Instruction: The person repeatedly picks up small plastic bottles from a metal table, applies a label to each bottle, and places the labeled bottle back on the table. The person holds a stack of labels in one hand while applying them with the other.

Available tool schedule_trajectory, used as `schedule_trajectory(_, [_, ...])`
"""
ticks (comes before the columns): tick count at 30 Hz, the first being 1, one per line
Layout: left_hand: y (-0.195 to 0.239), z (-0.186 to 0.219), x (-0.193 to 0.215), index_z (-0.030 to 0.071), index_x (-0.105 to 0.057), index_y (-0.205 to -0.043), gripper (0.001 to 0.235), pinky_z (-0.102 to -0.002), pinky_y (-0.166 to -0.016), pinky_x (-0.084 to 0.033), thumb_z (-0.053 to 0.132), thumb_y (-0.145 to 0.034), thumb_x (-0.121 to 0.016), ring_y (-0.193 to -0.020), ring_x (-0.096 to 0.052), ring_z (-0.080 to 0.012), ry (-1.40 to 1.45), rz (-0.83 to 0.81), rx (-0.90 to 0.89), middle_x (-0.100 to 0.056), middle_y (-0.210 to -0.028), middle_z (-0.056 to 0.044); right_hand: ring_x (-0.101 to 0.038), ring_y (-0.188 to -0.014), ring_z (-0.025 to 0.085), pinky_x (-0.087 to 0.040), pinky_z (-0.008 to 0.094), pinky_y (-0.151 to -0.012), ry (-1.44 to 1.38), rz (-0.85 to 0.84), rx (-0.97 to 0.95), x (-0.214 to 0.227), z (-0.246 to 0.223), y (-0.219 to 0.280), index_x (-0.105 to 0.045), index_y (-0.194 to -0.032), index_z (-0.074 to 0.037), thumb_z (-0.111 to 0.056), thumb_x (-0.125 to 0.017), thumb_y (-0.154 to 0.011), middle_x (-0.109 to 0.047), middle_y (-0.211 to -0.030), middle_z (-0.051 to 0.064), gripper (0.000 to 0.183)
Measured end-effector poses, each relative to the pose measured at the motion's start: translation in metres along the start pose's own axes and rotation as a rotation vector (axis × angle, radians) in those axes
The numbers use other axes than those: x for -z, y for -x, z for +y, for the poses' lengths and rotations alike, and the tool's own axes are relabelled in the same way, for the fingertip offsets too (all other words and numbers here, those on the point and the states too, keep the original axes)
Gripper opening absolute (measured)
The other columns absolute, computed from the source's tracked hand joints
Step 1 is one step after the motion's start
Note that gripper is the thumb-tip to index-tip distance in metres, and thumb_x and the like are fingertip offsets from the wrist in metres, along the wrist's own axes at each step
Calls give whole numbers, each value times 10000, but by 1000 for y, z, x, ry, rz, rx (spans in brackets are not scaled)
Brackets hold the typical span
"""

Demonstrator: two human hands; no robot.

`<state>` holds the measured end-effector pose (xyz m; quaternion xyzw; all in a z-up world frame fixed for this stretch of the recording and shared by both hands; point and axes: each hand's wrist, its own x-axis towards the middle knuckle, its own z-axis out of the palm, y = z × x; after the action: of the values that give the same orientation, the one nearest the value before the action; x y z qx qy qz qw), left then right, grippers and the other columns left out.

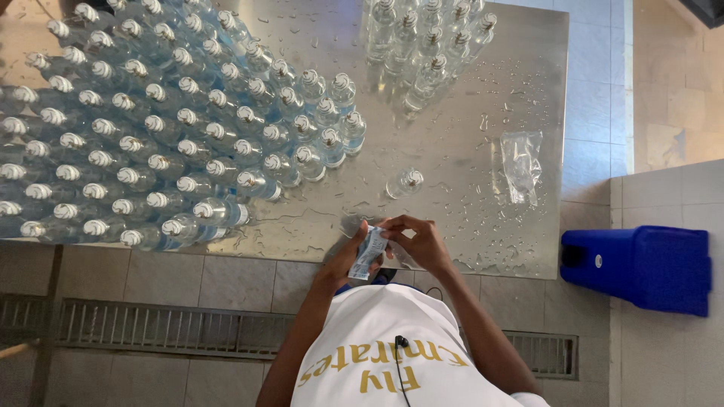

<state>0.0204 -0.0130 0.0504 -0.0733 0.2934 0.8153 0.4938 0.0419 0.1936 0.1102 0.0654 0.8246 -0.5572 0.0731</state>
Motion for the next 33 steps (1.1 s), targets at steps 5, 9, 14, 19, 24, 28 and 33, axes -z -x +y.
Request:
schedule_trajectory(5, [-15, -11, 19, 96, -733, -1359, 784, -240, -494, -540, 772, -1066, -463, -593, -692, -162, -48, -8, -12, -766, -942, -119, -811, -872, 289, -617, 458, -898, -86, 91, 145, 1, -6, -6, -879, -1053, -76, -38, -896, -879, -851, -973, 153, 178])
schedule_trajectory(9, [-11, -6, 12, 49, -726, -1329, 796, -221, -481, -538, 745, -1098, -416, -566, -671, -138, -37, 8, -29, -754, -938, -143, -804, -855, 215, -622, 389, -886, -68, 165, 214, 6, 10, -15, -892, -1001, -124, -83, -927, -867, -840, -936, 77, 145])
schedule_trajectory(14, [-17, -13, 29, 77, -657, -1445, 799, -245, -490, -502, 755, -1072, -461, -562, -633, -154, -21, 46, -88, -736, -955, -182, -808, -863, 203, -613, 385, -891, -54, 303, 264, 24, -8, -30, -895, -1012, -144, -77, -904, -905, -851, -915, 57, 127])
schedule_trajectory(19, [-12, -10, 41, 112, -533, -1620, 836, -249, -492, -470, 742, -1074, -466, -553, -610, -157, -1, 69, -129, -737, -956, -185, -821, -978, 296, -609, 445, -912, 40, 464, 333, 52, -2, -60, -882, -1085, -120, -41, -870, -974, -860, -1007, 113, 136])
schedule_trajectory(24, [-4, -11, 49, 118, -547, -1598, 796, -232, -488, -480, 718, -1078, -484, -563, -637, -142, 37, 104, -137, -765, -949, -166, -800, -1081, 317, -601, 478, -983, 67, 402, 260, 68, 13, -71, -882, -1122, -159, -97, -842, -1020, -859, -1059, 76, 126])
schedule_trajectory(28, [-2, -12, 53, 138, -550, -1616, 816, -226, -498, -486, 736, -1065, -483, -569, -655, -136, 44, 127, -117, -771, -939, -156, -801, -1060, 329, -595, 498, -986, 48, 358, 250, 71, 29, -67, -876, -1158, -143, -82, -828, -1028, -857, -1057, 80, 151])
schedule_trajectory(33, [-3, -14, 50, 145, -553, -1616, 806, -236, -507, -500, 728, -1063, -491, -583, -665, -144, 45, 118, -109, -776, -963, -162, -800, -1095, 302, -587, 480, -1020, 69, 304, 253, 66, 41, -68, -857, -1179, -168, -129, -870, -964, -859, -1125, 63, 219])
